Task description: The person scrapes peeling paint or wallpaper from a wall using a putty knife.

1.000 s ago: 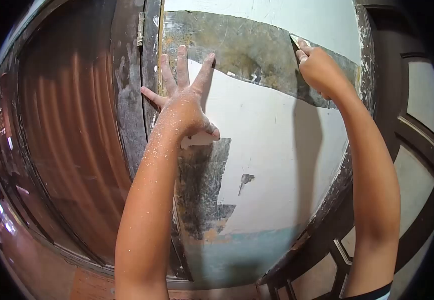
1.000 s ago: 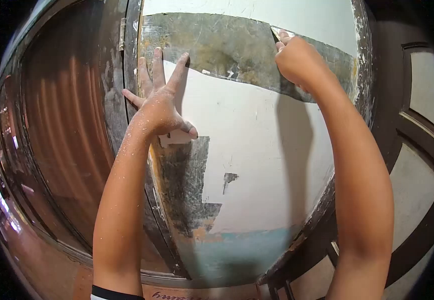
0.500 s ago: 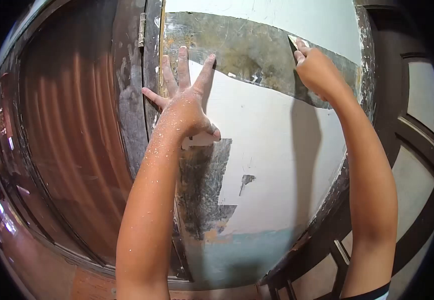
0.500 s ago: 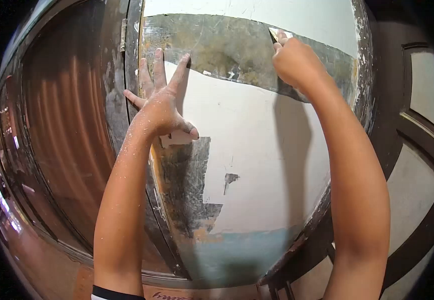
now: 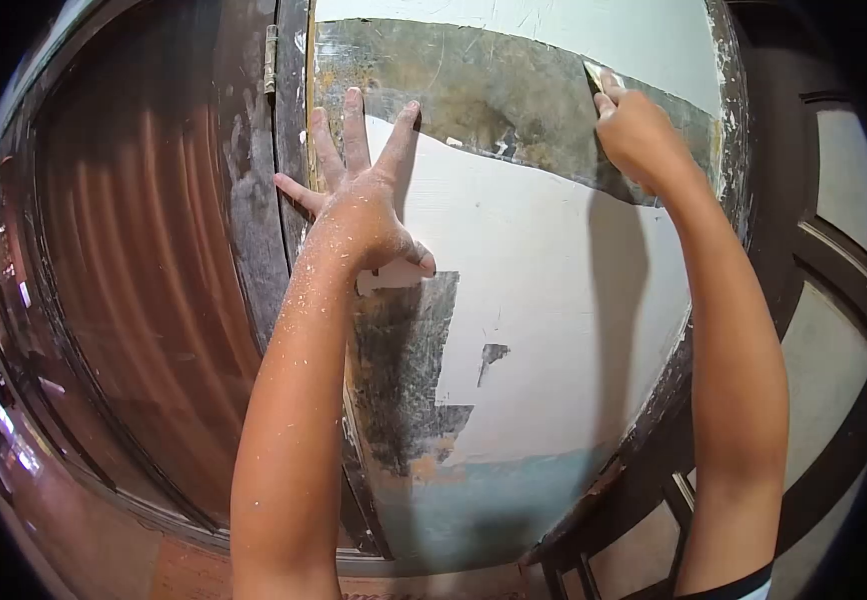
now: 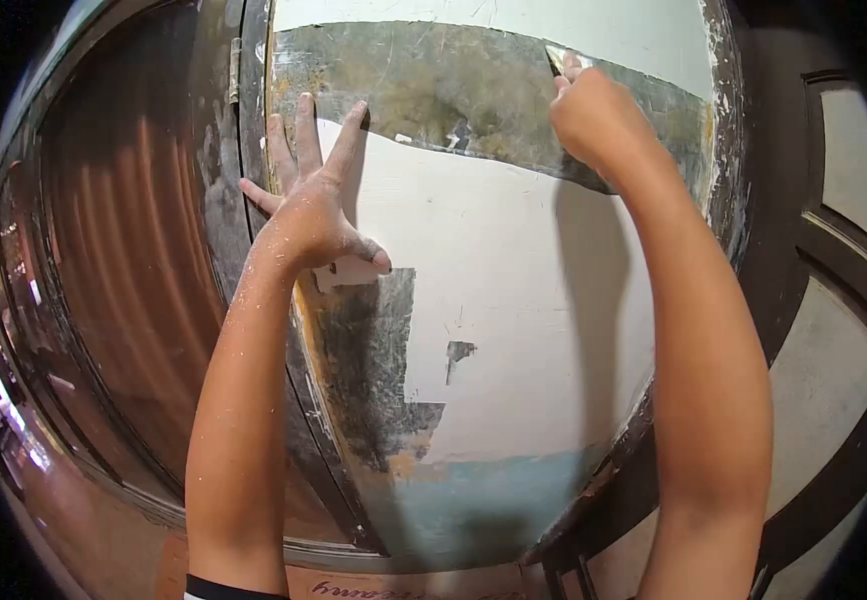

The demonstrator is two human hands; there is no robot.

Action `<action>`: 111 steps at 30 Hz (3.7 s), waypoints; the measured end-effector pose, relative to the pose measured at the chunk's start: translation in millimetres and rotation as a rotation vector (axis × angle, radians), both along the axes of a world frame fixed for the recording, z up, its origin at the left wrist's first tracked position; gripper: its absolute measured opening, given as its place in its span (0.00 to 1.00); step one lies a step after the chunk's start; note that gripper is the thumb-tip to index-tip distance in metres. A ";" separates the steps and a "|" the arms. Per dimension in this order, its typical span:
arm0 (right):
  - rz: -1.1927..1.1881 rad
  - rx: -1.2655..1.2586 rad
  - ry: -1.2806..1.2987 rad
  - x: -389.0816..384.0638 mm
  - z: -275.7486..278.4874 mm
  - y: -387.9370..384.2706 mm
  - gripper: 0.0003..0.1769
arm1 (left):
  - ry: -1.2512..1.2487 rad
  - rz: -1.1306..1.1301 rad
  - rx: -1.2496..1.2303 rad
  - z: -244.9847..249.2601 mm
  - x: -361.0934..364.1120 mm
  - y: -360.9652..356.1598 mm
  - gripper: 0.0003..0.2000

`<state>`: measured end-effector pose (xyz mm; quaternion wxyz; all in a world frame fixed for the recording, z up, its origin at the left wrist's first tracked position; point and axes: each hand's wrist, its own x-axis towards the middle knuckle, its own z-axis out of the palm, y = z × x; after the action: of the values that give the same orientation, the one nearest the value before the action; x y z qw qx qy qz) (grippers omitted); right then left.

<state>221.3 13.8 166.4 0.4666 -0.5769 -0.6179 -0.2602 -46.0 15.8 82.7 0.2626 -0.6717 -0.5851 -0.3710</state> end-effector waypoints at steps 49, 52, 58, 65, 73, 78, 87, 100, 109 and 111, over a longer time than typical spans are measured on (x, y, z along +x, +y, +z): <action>0.011 -0.119 -0.068 -51.0 20.1 -1.2 0.33 | -0.032 0.000 -0.112 7.7 3.9 -11.4 0.86; 0.011 -0.160 -0.083 -58.0 23.1 -5.0 0.30 | -0.032 -0.004 -0.091 5.9 3.2 -13.3 0.83; 0.015 -0.166 -0.125 -65.2 24.8 3.1 0.30 | -0.020 -0.021 -0.066 3.4 0.5 -6.9 0.85; 0.028 -0.139 -0.079 -76.8 24.4 7.1 0.35 | -0.033 -0.056 -0.073 1.8 -1.1 -10.3 0.85; -0.030 -0.229 -0.059 -98.7 27.4 -9.9 0.33 | 0.024 0.004 -0.102 -2.3 -3.7 -20.0 0.78; 0.002 -0.103 -0.108 -108.3 20.9 -12.3 0.29 | 0.028 -0.004 -0.139 -1.6 -6.5 -14.8 0.82; 0.018 -0.196 -0.112 -113.5 28.2 -1.5 0.35 | 0.044 -0.001 -0.155 -2.4 -5.4 -21.3 0.77; 0.120 -0.226 -0.074 -143.8 26.0 -26.0 0.34 | 0.043 -0.010 -0.139 -3.2 -7.3 -16.7 0.79; 0.312 -0.161 -0.012 -141.5 25.7 -21.8 0.20 | 0.067 0.007 -0.156 -2.6 -7.6 -21.2 0.76; 0.301 -0.041 0.040 -152.4 20.9 -12.5 0.20 | 0.064 -0.006 -0.142 -3.6 -8.6 -19.0 0.76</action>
<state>68.9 1.3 187.3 0.5007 -0.4921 -0.6932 -0.1632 -54.6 -3.2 79.1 0.2319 -0.7018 -0.5992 -0.3077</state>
